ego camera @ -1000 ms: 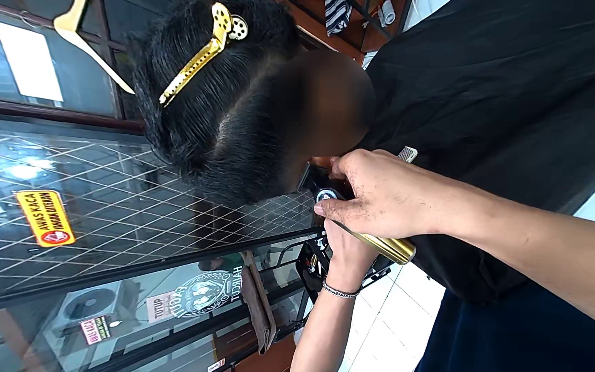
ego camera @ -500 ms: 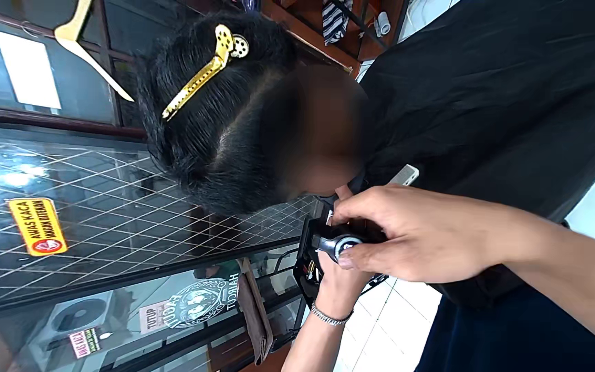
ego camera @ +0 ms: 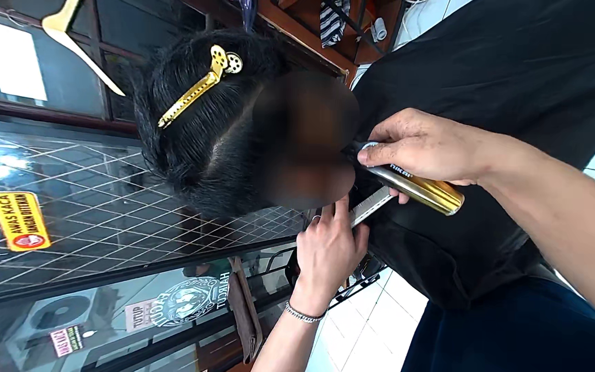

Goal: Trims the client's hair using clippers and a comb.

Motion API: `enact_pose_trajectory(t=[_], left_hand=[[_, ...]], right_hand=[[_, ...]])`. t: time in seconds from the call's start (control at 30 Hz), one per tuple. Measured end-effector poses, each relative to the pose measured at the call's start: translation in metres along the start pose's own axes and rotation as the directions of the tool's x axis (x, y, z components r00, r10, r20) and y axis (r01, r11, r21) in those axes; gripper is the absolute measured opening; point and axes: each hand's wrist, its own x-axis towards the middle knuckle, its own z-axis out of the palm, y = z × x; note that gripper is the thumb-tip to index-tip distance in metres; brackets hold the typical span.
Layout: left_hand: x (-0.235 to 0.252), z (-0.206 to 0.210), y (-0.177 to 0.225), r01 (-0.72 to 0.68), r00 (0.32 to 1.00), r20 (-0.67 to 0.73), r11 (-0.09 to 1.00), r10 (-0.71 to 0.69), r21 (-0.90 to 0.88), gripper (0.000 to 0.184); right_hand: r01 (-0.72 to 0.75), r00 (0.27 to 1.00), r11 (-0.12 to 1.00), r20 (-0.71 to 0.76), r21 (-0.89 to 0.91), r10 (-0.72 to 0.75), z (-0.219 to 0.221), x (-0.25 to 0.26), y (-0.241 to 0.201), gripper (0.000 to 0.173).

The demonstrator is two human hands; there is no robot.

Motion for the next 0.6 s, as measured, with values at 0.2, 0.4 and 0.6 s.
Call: enact_pose_trajectory(t=[0.2, 0.4, 0.6], left_hand=[[0.017, 0.012, 0.000, 0.105, 0.992, 0.064, 0.994, -0.107, 0.022, 0.073], [0.015, 0.015, 0.000, 0.131, 0.989, 0.064, 0.991, -0.133, 0.042, 0.068], [0.014, 0.018, 0.002, 0.126, 0.988, 0.081, 0.990, -0.130, 0.060, 0.063]], right_hand=[[-0.121, 0.991, 0.973, 0.039, -0.197, 0.132, 0.004, 0.015, -0.008, 0.037], [-0.087, 0.994, 0.918, 0.029, -0.386, 0.106, 0.009, 0.021, -0.018, 0.036], [-0.083, 0.994, 0.882, 0.026, -0.464, 0.107, 0.009, 0.020, -0.021, 0.038]])
